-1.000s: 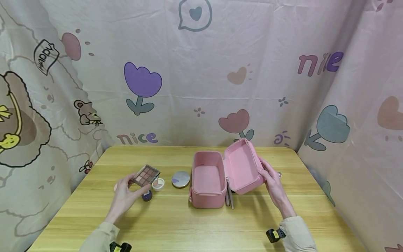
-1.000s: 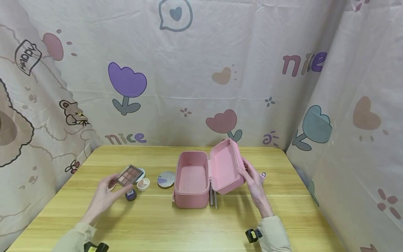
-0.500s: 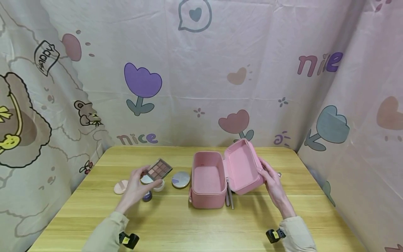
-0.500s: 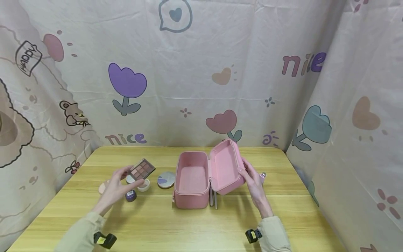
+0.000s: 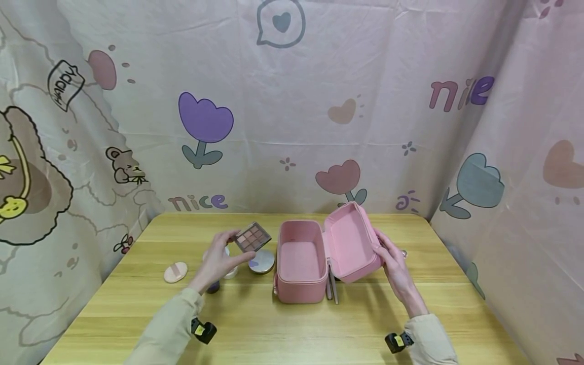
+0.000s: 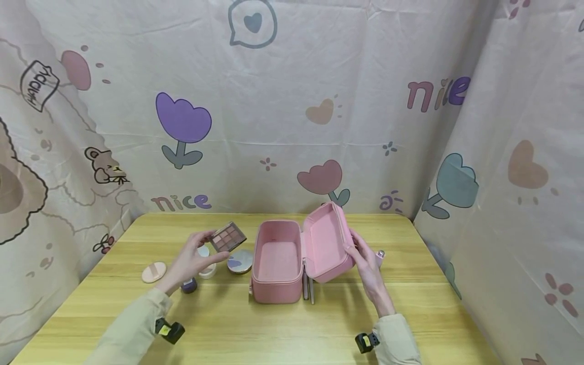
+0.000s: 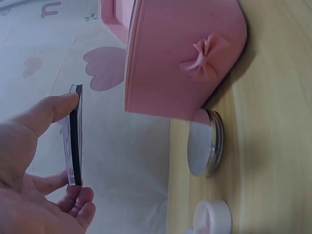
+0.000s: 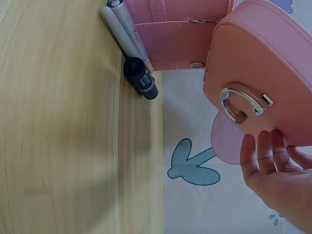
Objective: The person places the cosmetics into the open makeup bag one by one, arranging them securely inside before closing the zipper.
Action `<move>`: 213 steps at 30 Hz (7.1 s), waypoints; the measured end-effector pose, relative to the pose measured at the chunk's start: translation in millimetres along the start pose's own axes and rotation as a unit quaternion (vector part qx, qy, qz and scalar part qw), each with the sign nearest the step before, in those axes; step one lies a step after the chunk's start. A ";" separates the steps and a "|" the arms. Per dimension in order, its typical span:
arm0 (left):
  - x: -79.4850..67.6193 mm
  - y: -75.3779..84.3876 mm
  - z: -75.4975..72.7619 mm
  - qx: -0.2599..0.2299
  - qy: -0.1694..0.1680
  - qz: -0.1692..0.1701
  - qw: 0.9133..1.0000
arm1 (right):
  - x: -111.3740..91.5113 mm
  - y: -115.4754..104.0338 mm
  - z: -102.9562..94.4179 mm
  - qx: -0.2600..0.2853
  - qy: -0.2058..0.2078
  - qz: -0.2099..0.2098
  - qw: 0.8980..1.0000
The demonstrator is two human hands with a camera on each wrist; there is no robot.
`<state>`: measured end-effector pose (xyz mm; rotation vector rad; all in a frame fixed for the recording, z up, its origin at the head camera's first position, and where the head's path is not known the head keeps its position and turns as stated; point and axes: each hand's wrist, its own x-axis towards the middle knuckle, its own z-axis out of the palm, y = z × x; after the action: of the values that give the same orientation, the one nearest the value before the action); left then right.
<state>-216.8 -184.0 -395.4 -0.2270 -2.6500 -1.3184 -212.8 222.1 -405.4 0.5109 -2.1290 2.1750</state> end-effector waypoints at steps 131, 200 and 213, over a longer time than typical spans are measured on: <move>50.4 -60.3 61.7 0.214 -0.111 0.036 0.970 | -1.4 3.5 1.3 0.015 0.023 0.022 0.999; 64.6 2.6 24.9 0.084 -0.054 0.052 0.994 | -2.3 4.1 1.6 0.017 0.022 0.025 0.999; 76.1 30.2 35.4 0.057 -0.062 0.077 0.993 | -2.9 3.8 1.9 0.017 0.023 0.028 0.999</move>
<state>-287.5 -133.2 -376.2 -0.5027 -2.7331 -1.1368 -210.7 220.6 -409.9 0.4022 -2.1124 2.2318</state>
